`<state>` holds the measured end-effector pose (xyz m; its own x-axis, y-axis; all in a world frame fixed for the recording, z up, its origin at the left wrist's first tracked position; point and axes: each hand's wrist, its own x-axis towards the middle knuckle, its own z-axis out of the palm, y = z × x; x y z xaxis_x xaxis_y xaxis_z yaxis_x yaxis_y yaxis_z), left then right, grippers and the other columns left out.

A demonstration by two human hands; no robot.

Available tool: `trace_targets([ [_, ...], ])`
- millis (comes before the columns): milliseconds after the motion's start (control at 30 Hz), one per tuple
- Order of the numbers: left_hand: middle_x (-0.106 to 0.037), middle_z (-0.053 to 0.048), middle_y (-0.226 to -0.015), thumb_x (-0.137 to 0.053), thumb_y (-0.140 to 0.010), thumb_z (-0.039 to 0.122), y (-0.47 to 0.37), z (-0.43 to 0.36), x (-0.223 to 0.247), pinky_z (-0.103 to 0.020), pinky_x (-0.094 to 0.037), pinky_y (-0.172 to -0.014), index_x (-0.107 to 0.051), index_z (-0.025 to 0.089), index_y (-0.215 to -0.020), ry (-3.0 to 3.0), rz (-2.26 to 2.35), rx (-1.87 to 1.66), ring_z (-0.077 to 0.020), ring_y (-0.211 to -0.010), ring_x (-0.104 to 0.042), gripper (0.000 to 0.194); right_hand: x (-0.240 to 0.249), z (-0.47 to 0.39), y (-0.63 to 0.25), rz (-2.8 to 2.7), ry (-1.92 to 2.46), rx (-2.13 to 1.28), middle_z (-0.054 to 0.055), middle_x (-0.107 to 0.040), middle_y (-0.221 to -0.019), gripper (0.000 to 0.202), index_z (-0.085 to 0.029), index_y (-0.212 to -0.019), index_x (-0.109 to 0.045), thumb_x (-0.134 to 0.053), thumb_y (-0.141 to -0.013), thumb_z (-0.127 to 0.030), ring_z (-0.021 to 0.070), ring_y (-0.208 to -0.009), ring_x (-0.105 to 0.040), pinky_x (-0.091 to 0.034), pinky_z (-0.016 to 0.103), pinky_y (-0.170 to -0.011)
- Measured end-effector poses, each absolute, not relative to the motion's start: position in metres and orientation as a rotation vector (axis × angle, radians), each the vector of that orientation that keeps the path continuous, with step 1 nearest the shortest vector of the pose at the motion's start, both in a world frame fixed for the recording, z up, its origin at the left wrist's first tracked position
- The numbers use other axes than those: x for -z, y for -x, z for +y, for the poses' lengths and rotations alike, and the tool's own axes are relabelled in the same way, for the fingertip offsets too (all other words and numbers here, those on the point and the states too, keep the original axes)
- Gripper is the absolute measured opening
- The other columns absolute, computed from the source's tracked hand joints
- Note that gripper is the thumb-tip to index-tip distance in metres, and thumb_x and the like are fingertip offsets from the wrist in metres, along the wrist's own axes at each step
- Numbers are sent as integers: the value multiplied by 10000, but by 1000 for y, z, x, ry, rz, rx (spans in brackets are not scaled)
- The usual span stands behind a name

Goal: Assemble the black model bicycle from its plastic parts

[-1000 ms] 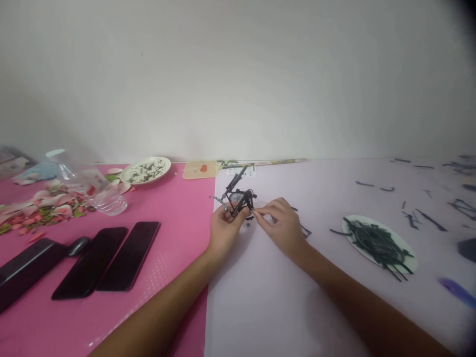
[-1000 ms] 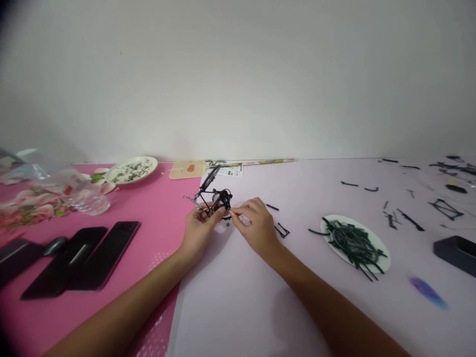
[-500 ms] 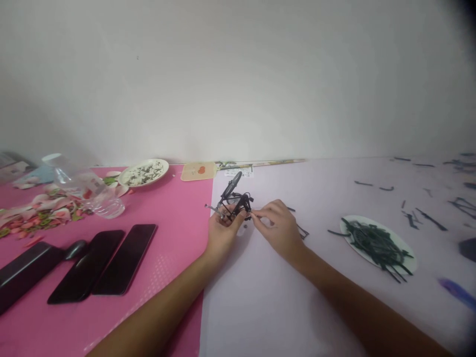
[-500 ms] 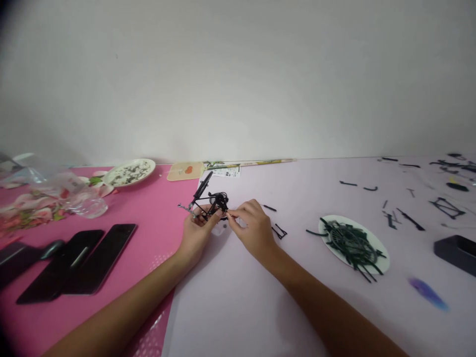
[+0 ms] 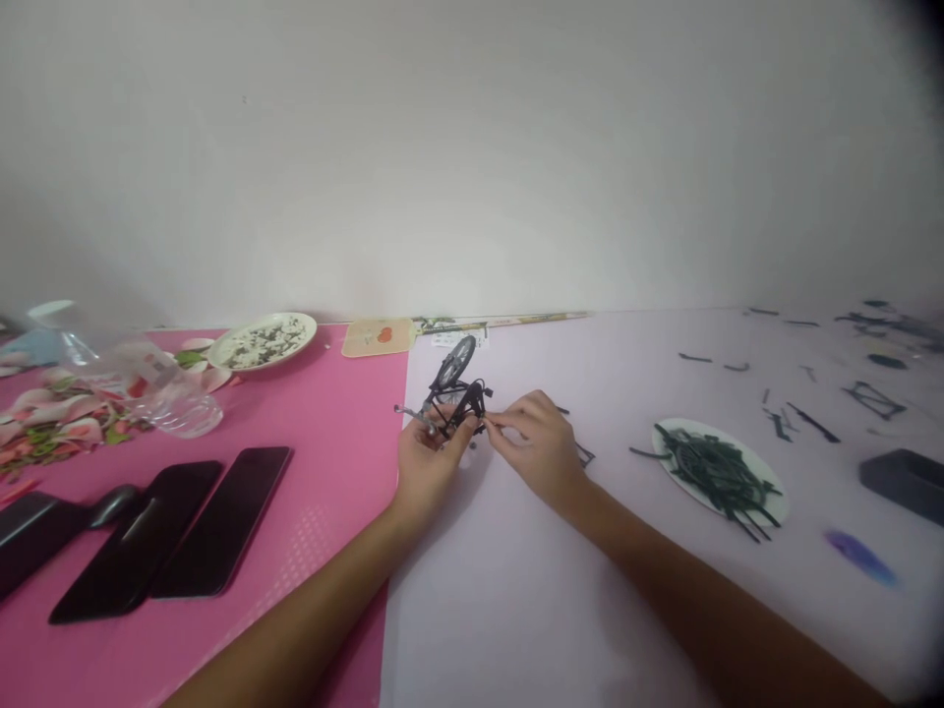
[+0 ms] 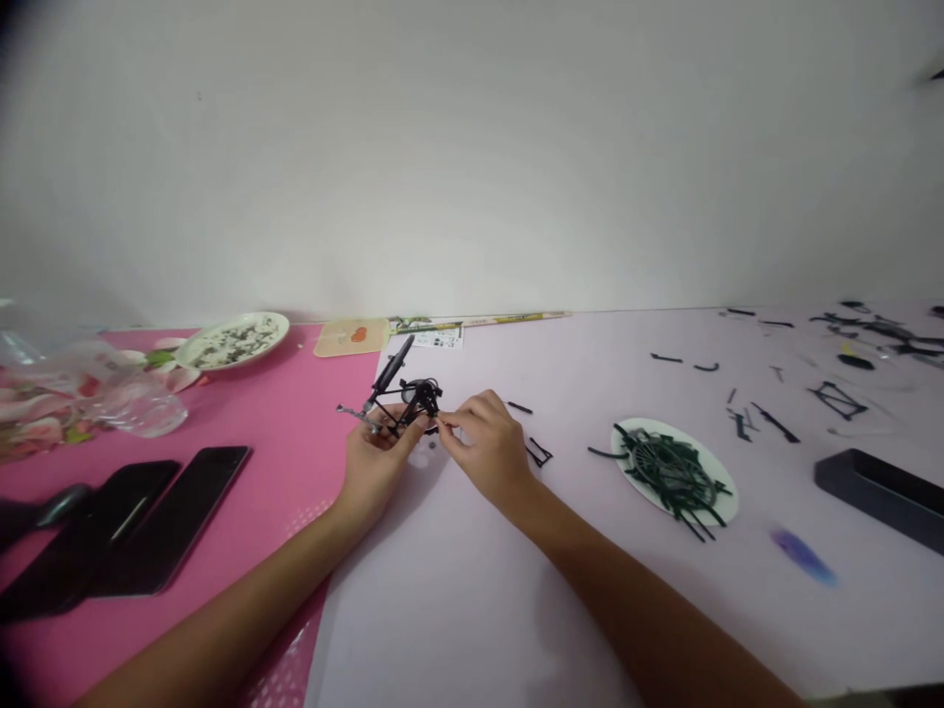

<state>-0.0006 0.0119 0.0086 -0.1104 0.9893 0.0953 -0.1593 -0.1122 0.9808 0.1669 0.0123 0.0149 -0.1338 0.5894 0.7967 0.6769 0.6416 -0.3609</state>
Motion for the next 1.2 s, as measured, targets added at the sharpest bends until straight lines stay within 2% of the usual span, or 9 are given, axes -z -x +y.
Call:
trace_targets([
  [167, -745, -49, -823, -864, -781, 405, 1, 13, -7, -257, -533, -669, -715, 153, -982, -1122, 1096, -1437, -159, -730, -697, 354, -13, 12, -167, -1822, 1058, 99, 31, -695, -772, 130, -267, -941, -793, -726, -910, -161, 208, -811, -611, -535, 347, -693],
  [333, -759, -60, -843, -881, -765, 400, 1, 15, -4, -274, -548, -691, -728, 158, -1010, -1101, 1089, -1454, -191, -789, -733, 377, -13, 11, -167, -1859, 1115, 134, 34, -691, -766, 90, -243, -857, -757, -718, -930, -209, 203, -821, -605, -515, 333, -689],
  [533, -764, -77, -863, -887, -755, 402, 1, 15, -3, -282, -554, -695, -743, 146, -1022, -1118, 1086, -1429, -203, -811, -737, 397, -16, 9, -167, -1923, 1207, 51, 18, -618, -674, 363, -220, -645, -555, -630, -998, -261, 184, -764, -545, -467, 337, -711],
  [667, -740, -53, -819, -883, -754, 416, 2, 15, -3, -275, -545, -673, -742, 149, -1025, -1092, 1107, -1440, -186, -772, -715, 406, -21, 6, -167, -1938, 1238, -28, 9, -593, -697, 312, -226, -699, -517, -646, -976, -291, 184, -765, -536, -443, 333, -700],
  [833, -764, -70, -840, -897, -739, 383, 1, 16, -4, -286, -552, -683, -747, 146, -1020, -1042, 1088, -1438, -195, -772, -721, 397, -23, 6, -166, -1940, 1225, -39, 10, -582, -744, 183, -239, -789, -514, -624, -927, -189, 196, -783, -535, -434, 335, -697],
  [1033, -794, -98, -913, -876, -767, 376, 1, 15, -6, -296, -567, -718, -756, 148, -1028, -1092, 1036, -1389, -217, -833, -749, 366, -20, 7, -167, -1968, 1235, -76, 8, -568, -721, 249, -239, -750, -484, -571, -978, -197, 193, -771, -519, -433, 348, -726],
  [1200, -794, -103, -947, -862, -784, 377, 1, 15, -5, -316, -579, -780, -747, 148, -1064, -1099, 1034, -1379, -221, -870, -759, 379, -19, 7, -167, -1960, 1242, -100, 8, -571, -716, 259, -234, -736, -479, -581, -972, -203, 192, -774, -522, -431, 346, -720],
])
